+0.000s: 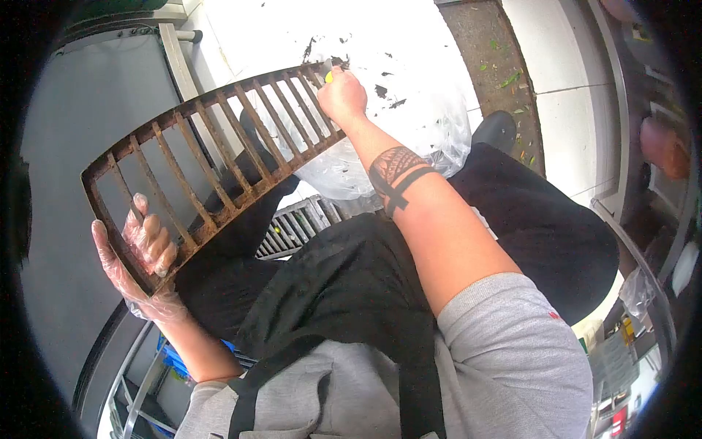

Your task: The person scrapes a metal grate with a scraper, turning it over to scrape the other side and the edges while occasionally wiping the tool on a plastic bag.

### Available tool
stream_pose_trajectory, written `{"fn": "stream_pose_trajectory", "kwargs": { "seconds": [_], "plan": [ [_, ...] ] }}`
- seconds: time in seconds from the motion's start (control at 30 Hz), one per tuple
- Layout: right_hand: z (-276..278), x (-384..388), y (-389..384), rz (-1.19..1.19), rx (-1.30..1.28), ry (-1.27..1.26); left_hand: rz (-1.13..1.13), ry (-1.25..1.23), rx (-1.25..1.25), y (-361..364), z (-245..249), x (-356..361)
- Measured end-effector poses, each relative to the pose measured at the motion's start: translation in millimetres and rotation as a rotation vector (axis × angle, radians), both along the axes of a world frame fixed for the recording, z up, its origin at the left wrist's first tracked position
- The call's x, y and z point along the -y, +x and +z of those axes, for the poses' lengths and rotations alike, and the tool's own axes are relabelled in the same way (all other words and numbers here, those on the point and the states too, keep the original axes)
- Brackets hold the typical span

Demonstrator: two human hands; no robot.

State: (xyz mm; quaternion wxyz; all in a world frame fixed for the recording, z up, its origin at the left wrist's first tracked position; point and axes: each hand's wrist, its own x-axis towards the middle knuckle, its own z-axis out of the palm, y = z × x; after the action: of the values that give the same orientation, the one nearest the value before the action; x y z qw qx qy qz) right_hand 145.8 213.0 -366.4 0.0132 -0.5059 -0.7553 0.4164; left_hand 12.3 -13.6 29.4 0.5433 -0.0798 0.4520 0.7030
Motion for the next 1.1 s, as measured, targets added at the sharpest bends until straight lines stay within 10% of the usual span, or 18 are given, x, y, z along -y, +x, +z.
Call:
{"fn": "stream_pose_trajectory", "kwargs": {
  "seconds": [0.57,1.1],
  "plan": [
    [-11,1,-12,-0.306,-0.372,-0.262,0.056,-0.013,0.001,2,-2,1],
    [12,-25,-1,0.04,-0.061,-0.001,0.077,0.005,0.03,-1,-1,2]
  ]
}}
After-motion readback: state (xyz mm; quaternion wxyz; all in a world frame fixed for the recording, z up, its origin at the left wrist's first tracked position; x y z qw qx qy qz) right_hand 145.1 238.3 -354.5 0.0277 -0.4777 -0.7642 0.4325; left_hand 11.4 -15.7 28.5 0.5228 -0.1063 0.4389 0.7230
